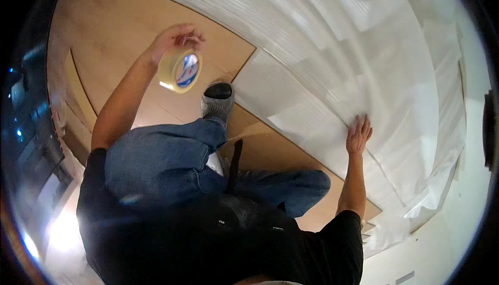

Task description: The person lays out a white underlayment sheet over wooden flooring, smoothing it by hand and securing the edges and seams with adhesive tape. They then cut the excess material using a utility knife while crawling across the floor.

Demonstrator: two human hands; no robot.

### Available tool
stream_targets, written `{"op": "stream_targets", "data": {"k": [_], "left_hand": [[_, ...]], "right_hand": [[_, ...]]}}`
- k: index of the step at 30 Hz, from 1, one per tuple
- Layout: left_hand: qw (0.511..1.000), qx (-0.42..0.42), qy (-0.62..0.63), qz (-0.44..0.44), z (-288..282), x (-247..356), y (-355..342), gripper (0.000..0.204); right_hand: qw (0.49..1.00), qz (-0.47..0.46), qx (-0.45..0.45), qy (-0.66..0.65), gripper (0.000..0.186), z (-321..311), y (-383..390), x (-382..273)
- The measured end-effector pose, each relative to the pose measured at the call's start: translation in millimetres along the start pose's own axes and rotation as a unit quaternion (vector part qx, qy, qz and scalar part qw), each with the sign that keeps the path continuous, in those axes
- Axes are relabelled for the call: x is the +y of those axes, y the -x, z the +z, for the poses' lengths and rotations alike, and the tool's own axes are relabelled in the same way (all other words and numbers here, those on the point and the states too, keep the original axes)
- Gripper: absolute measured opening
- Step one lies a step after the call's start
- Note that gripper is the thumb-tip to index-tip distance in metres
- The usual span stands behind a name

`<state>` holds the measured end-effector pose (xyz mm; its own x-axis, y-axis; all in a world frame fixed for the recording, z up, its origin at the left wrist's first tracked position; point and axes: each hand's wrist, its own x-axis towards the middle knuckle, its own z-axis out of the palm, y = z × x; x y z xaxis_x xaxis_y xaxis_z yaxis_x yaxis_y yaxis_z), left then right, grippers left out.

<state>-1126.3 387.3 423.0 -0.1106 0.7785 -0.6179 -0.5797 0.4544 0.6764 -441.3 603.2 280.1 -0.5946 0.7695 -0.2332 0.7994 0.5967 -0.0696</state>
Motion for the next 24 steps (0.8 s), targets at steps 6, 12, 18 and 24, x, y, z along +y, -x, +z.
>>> {"op": "stream_targets", "data": {"k": [6, 12, 18, 24], "left_hand": [[0.825, -0.176, -0.438, 0.31, 100.4, -4.3, -4.4, 0.029], [0.899, -0.361, -0.179, 0.174, 191.8, -68.9, 38.4, 0.029], [0.93, -0.333, -0.115, 0.107, 186.7, -88.4, 49.7, 0.03], [0.926, -0.321, -0.193, 0.055, 171.8, -110.9, 40.9, 0.041]], "right_hand": [[0.895, 0.028, 0.209, -0.394, 0.04, -75.9, -8.0, -175.1], [0.581, -0.034, -0.044, -0.812, 0.052, -127.6, -18.1, -310.8], [0.529, 0.05, -0.196, -0.824, 0.064, -142.1, 4.1, -308.5], [0.504, 0.028, -0.182, -0.844, 0.047, -100.8, 53.0, -332.7]]}}
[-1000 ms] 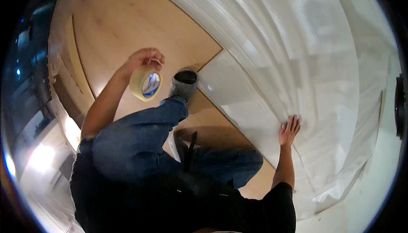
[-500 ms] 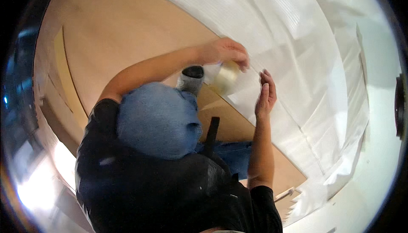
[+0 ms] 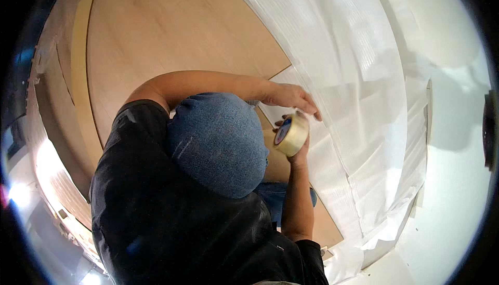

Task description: The person lays out a white underlayment sheet over wooden flooring, smoothing it by hand and securing the edges and seams with adhesive tape. They then cut the excess material using a utility knife while crawling across the floor.

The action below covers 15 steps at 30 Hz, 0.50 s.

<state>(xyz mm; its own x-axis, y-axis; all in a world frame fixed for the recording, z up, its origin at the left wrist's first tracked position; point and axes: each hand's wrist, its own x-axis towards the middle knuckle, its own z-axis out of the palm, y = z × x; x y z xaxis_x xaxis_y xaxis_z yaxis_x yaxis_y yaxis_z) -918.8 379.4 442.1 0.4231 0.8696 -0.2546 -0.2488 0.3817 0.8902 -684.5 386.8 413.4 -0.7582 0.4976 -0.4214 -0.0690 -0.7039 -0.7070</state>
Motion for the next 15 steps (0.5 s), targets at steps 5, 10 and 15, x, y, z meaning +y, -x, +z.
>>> {"op": "stream_targets", "data": {"k": [5, 10, 15], "left_hand": [[0.971, -0.07, 0.181, -0.14, -39.5, -82.1, 19.8, 0.043], [0.986, 0.074, -0.133, -0.067, -167.2, -101.5, 36.8, 0.041], [0.821, 0.372, -0.427, -0.067, -332.5, -10.6, 21.8, 0.036]], "right_hand": [[0.925, 0.009, 0.056, 0.377, 0.044, -45.7, 18.3, 62.1], [0.712, 0.188, -0.069, 0.673, 0.046, -46.1, 44.2, 85.3], [0.547, 0.244, -0.226, 0.769, 0.045, -52.5, 10.0, 56.6]]}}
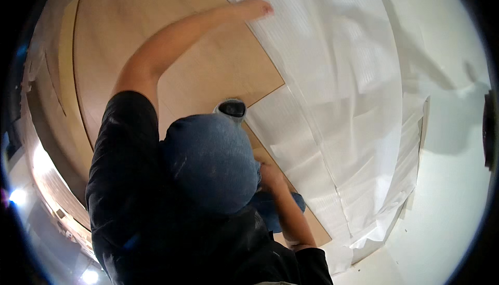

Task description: The person lays out a white underlayment sheet over wooden flooring, smoothing it by hand and securing the edges and seams with adhesive tape. They then cut the excess material using a utility knife while crawling across the floor.

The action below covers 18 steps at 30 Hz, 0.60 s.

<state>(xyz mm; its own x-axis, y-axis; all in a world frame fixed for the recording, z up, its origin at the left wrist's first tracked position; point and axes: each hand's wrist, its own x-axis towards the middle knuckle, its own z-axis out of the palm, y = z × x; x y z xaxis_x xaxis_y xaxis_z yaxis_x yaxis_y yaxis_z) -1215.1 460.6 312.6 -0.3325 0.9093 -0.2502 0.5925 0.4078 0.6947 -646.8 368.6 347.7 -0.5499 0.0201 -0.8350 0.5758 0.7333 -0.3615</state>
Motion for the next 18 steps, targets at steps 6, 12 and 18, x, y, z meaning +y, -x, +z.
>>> {"op": "stream_targets", "data": {"k": [6, 12, 18], "left_hand": [[0.987, 0.101, -0.09, -0.09, -73.1, -80.8, -112.9, 0.042], [0.94, 0.037, -0.334, 0.065, -67.2, -123.8, -160.9, 0.035], [0.904, 0.12, -0.375, 0.167, -72.3, -121.6, -151.2, 0.024]], "right_hand": [[0.92, -0.12, 0.372, 0.029, 0.037, -189.1, -107.1, 2.3], [0.875, -0.207, 0.425, 0.104, 0.039, -322.0, -239.8, -71.3], [0.864, -0.22, 0.423, 0.161, 0.059, -373.7, -329.1, -117.1]]}}
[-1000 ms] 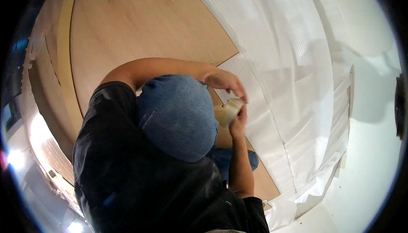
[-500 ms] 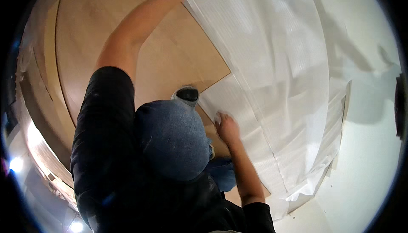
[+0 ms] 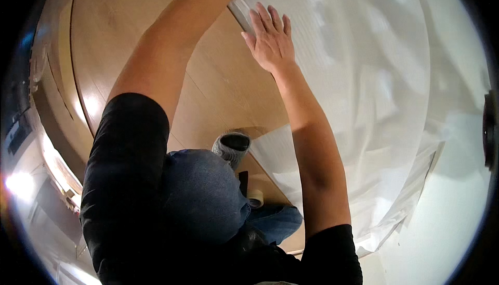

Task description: The person lays out a white underlayment sheet over wooden flooring, smoothing it by hand and securing the edges and seams with adhesive tape. They then cut the excess material using a utility knife while crawling across the floor.

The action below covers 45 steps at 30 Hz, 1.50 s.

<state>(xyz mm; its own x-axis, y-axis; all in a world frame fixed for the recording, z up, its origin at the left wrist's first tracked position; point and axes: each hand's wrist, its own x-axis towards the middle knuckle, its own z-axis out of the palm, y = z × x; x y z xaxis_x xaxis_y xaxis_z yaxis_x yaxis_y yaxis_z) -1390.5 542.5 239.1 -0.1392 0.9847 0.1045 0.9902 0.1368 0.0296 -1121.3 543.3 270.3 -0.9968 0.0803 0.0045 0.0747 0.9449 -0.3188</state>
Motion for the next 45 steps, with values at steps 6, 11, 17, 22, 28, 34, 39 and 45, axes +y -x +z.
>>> {"op": "stream_targets", "data": {"k": [6, 11, 17, 22, 28, 34, 39, 45], "left_hand": [[0.998, -0.029, 0.048, -0.007, -20.7, 4.0, 0.2, 0.025], [0.999, -0.031, 0.026, 0.01, -11.1, -3.7, -9.1, 0.028], [0.994, -0.108, 0.014, 0.009, -30.3, -0.3, -39.6, 0.032], [0.996, -0.091, 0.019, 0.006, -43.0, -13.0, -48.3, 0.031], [0.995, -0.034, 0.088, -0.035, -42.3, -17.0, -9.9, 0.04], [0.985, -0.065, 0.075, -0.138, -44.0, 29.5, 86.9, 0.057], [0.981, -0.086, 0.049, -0.167, -47.2, 40.6, 102.8, 0.058], [0.989, -0.051, 0.046, -0.127, -57.8, 76.8, 87.5, 0.053]], "right_hand": [[0.996, -0.003, -0.068, 0.06, 0.072, 36.6, -3.8, 18.8], [0.995, -0.015, -0.086, 0.056, 0.077, 38.9, -5.6, 15.9], [0.995, -0.015, -0.075, 0.064, 0.08, 26.4, -8.8, 20.5], [0.996, -0.023, -0.061, 0.062, 0.082, 11.5, -10.9, 16.6], [0.995, -0.027, -0.077, 0.056, 0.083, 0.4, -13.7, 21.8], [0.994, -0.06, -0.084, 0.04, 0.089, -10.5, 24.3, 30.1], [0.997, -0.031, -0.071, 0.009, 0.092, -20.7, 40.9, 8.4], [0.999, 0.021, -0.04, -0.023, 0.085, -31.9, 74.2, -1.3]]}}
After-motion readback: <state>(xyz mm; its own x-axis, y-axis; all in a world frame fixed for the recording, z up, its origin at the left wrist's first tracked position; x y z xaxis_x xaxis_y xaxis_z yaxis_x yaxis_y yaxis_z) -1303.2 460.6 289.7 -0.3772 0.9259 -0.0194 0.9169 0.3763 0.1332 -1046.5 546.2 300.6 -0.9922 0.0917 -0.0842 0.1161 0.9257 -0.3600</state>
